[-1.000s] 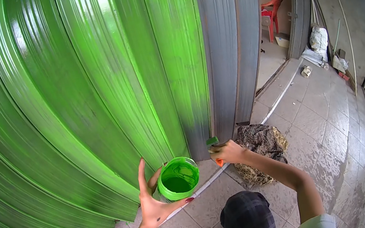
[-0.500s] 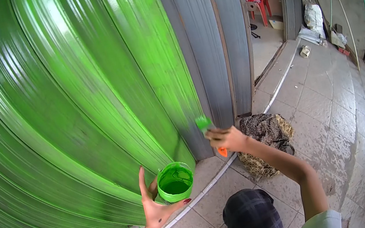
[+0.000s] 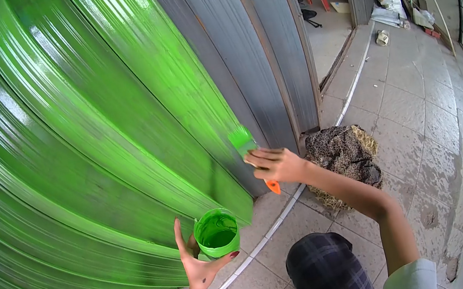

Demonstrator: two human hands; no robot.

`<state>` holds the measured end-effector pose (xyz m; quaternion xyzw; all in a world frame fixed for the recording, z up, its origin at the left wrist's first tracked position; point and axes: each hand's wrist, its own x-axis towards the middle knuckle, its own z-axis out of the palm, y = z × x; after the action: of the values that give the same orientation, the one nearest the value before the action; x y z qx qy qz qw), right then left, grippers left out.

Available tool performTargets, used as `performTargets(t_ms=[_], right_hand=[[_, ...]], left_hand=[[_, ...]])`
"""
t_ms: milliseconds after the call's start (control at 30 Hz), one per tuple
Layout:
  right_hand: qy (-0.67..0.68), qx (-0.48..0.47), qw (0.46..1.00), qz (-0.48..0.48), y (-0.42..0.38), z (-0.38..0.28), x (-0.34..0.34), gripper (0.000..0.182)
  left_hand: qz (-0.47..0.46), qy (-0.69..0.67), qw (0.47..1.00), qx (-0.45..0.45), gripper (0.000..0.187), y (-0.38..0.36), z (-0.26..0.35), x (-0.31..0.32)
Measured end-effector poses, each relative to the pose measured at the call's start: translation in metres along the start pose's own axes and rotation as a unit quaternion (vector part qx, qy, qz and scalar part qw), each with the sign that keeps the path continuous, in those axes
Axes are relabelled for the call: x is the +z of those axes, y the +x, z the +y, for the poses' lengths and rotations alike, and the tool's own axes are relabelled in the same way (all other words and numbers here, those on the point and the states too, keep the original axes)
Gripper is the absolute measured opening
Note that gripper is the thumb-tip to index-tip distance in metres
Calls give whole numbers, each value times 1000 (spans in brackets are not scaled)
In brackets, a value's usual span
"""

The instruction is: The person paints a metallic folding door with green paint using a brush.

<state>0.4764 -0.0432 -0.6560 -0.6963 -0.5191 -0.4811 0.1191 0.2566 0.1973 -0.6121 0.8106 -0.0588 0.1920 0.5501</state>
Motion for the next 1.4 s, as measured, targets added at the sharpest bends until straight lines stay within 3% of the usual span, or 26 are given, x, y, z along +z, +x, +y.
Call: performTargets(t_ms=[67, 167, 233, 300, 400, 600, 633, 767, 900, 1000, 1100, 1233, 1400], right_hand=[[26, 9, 996, -83, -19, -10, 3, 13], [193, 91, 955, -204, -24, -24, -12, 11], [352, 180, 918, -39, -8, -21, -25, 11], [474, 253, 838, 93, 29, -25, -58, 14], [629, 258, 724, 113, 63, -30, -108, 14], [599, 86, 794, -51, 89, -55, -134, 13], [575, 72, 812, -72, 91, -57, -134, 12], [546, 85, 830, -68, 97, -56, -148, 18], [540, 90, 837, -4, 87, -52, -141, 24], [560, 120, 818, -43, 89, -53, -144, 12], [545, 68, 822, -149, 96, -54, -139, 11], [481, -45, 862, -156, 108, -72, -117, 10], [448, -76, 871, -188, 109, -89, -99, 12]], left_hand=[[4, 5, 1000, 11, 134, 1, -3, 0], [-8, -1, 1000, 10, 134, 2, -3, 0], [-19, 21, 999, 38, 134, 6, -8, -2], [-18, 51, 997, 46, 134, 3, -8, -5], [-5, 109, 992, 68, 133, 3, 0, -1], [23, 154, 975, 158, 131, 4, -2, 0], [26, 155, 975, 159, 139, 5, -5, -2], [30, 165, 972, 166, 139, 4, -3, -6], [44, 162, 973, 161, 138, 4, -1, -8], [44, 167, 971, 163, 136, 4, -2, -9], [24, 178, 968, 176, 128, 2, -1, -10], [21, 203, 952, 229, 123, 4, 2, -9], [25, 214, 942, 257, 122, 4, 2, -9]])
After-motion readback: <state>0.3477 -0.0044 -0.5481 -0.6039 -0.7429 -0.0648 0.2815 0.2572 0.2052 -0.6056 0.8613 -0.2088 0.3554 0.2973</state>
